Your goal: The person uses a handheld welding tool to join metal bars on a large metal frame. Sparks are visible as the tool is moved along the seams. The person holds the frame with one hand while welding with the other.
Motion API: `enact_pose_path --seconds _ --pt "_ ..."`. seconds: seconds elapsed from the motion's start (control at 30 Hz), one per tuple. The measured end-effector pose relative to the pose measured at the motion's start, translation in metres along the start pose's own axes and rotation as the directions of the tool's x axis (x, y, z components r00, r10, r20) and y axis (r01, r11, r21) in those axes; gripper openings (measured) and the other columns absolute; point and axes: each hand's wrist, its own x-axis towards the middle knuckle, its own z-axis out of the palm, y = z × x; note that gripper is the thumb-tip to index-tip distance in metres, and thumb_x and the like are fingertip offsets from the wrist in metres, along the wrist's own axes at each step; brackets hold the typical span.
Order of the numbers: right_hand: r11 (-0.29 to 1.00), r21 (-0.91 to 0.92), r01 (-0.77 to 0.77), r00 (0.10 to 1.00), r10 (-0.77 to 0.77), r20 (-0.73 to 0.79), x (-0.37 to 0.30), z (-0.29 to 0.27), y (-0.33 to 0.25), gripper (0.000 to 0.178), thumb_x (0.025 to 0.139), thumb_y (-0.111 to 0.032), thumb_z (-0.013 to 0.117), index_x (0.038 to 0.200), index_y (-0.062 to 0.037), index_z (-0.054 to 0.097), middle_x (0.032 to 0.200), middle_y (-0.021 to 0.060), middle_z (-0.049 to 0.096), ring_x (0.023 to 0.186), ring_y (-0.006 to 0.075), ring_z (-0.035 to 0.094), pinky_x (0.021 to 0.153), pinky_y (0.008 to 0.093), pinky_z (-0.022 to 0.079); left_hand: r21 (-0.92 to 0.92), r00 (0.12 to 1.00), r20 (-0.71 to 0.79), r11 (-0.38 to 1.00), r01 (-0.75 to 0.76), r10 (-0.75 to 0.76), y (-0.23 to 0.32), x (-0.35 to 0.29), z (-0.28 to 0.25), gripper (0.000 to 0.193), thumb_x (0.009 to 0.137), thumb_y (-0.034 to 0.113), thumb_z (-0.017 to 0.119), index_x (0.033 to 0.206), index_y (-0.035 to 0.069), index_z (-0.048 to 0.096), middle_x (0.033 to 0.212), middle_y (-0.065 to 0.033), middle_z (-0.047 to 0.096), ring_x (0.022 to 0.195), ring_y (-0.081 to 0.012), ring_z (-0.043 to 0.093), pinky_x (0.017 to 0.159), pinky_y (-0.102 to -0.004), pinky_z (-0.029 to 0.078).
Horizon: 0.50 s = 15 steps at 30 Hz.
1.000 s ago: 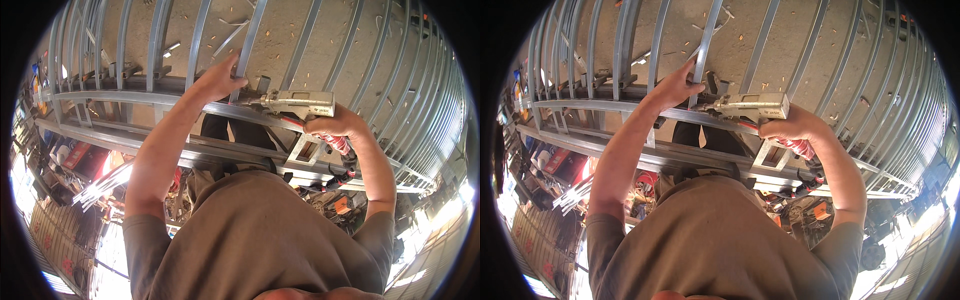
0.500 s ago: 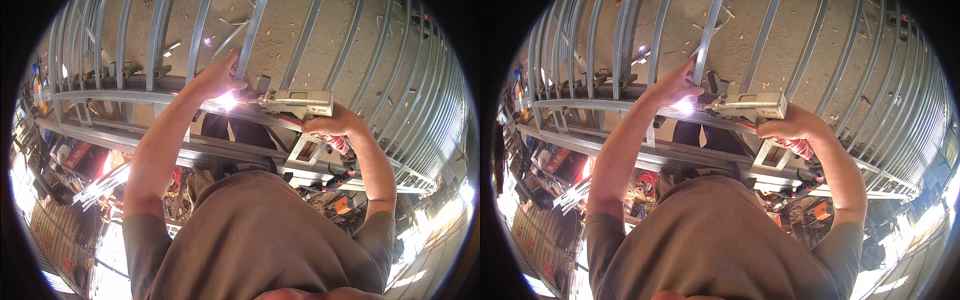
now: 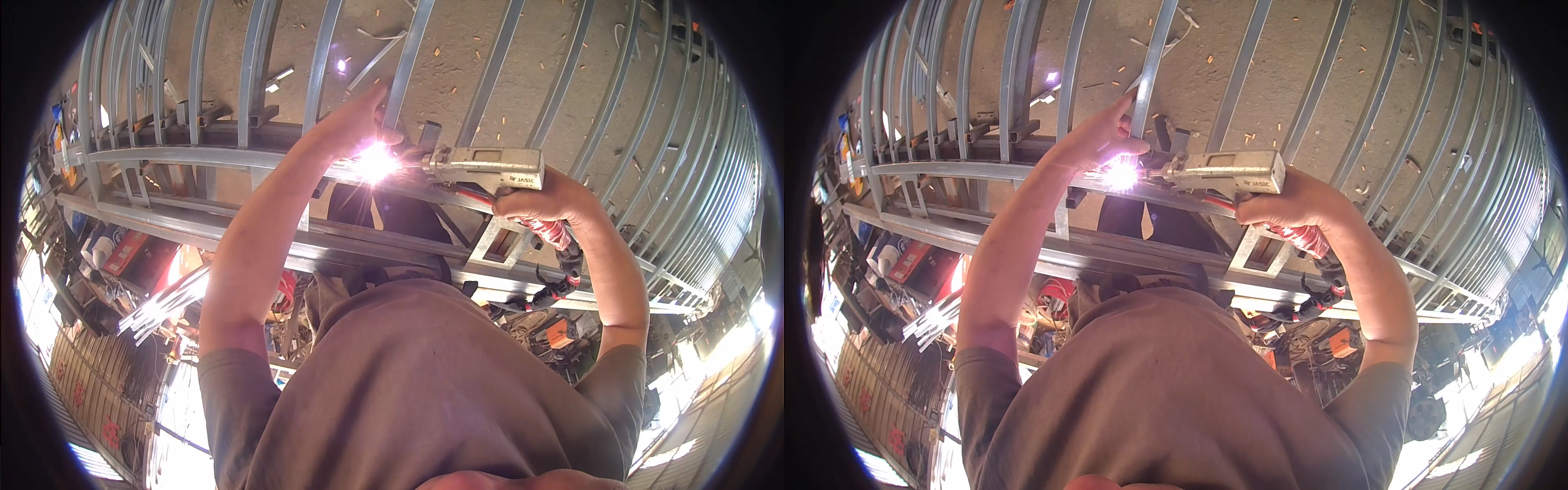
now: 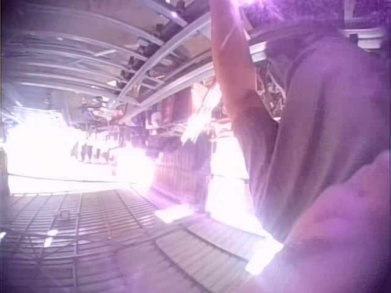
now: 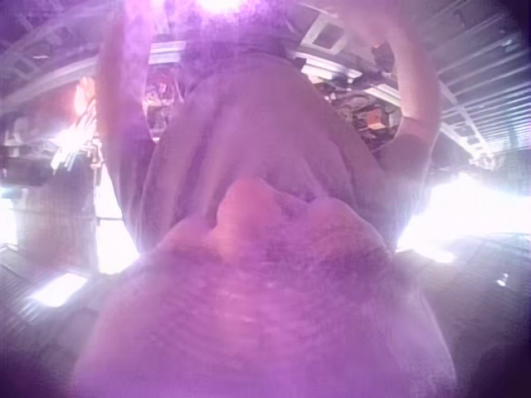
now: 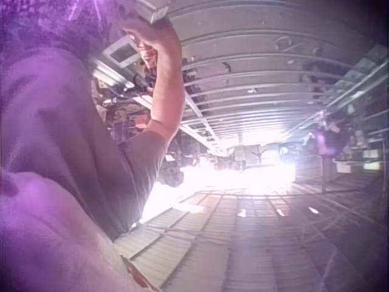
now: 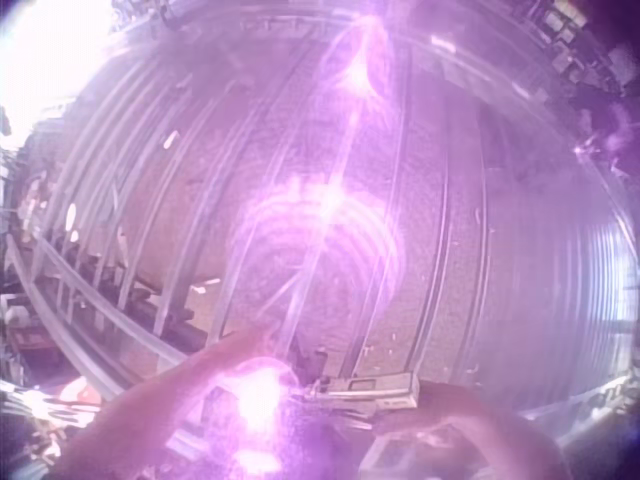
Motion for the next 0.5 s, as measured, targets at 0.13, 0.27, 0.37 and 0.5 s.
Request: enact_pose_path --seconds 0.13,0.27,0.37,0.5 --pt "0.998 -0.005 0.055 0.998 -0.055 -0.004 -0.0016 -0.0009 0.0010 0.059 0.077 -0.026 0.081 0.131 -0.0051 0.070 0.099 0.0057 0.072 0.089 0.0178 0.066 0.080 0.0346 0.055 0.073 0.999 -0.022 0.996 0.042 -0.041 -0.0012 0.0038 -0.0002 0.102 0.087 0.009 0.084 0.168 0.001 0.021 0.114 -0.0228 0.073 0.100 -0.0277 0.073 0.090 -0.0407 0.057" --pt "1.000 -0.003 0.020 1.000 -0.020 0.001 -0.0037 -0.0017 0.0012 0.056 0.078 -0.026 0.081 0.128 -0.0051 0.070 0.098 0.0054 0.072 0.089 0.0175 0.066 0.079 0.0350 0.055 0.118 0.998 -0.008 0.991 0.063 -0.063 0.0002 0.0047 -0.0025 0.101 0.087 0.011 0.084 0.167 0.000 0.023 0.115 -0.0226 0.073 0.101 -0.0282 0.073 0.092 -0.0419 0.055" --pt "1.000 -0.010 -0.012 1.000 0.012 -0.002 -0.0057 -0.0030 0.0006 0.056 0.077 -0.027 0.082 0.127 -0.0054 0.071 0.099 0.0054 0.072 0.090 0.0176 0.066 0.079 0.0352 0.055 0.089 0.998 -0.011 0.994 0.069 -0.068 0.0001 0.0029 -0.0023 0.100 0.087 0.012 0.084 0.167 0.001 0.025 0.116 -0.0226 0.074 0.103 -0.0280 0.073 0.093 -0.0420 0.055" --pt "0.999 -0.019 -0.028 1.000 0.028 0.000 -0.0058 -0.0032 -0.0005 0.059 0.076 -0.027 0.083 0.130 -0.0062 0.070 0.100 0.0053 0.073 0.092 0.0176 0.066 0.080 0.0350 0.055 0.067 0.998 -0.044 0.997 0.046 -0.043 -0.0029 0.0036 0.0003 0.098 0.088 0.010 0.084 0.167 0.002 0.026 0.118 -0.0228 0.074 0.103 -0.0278 0.073 0.092 -0.0414 0.055"
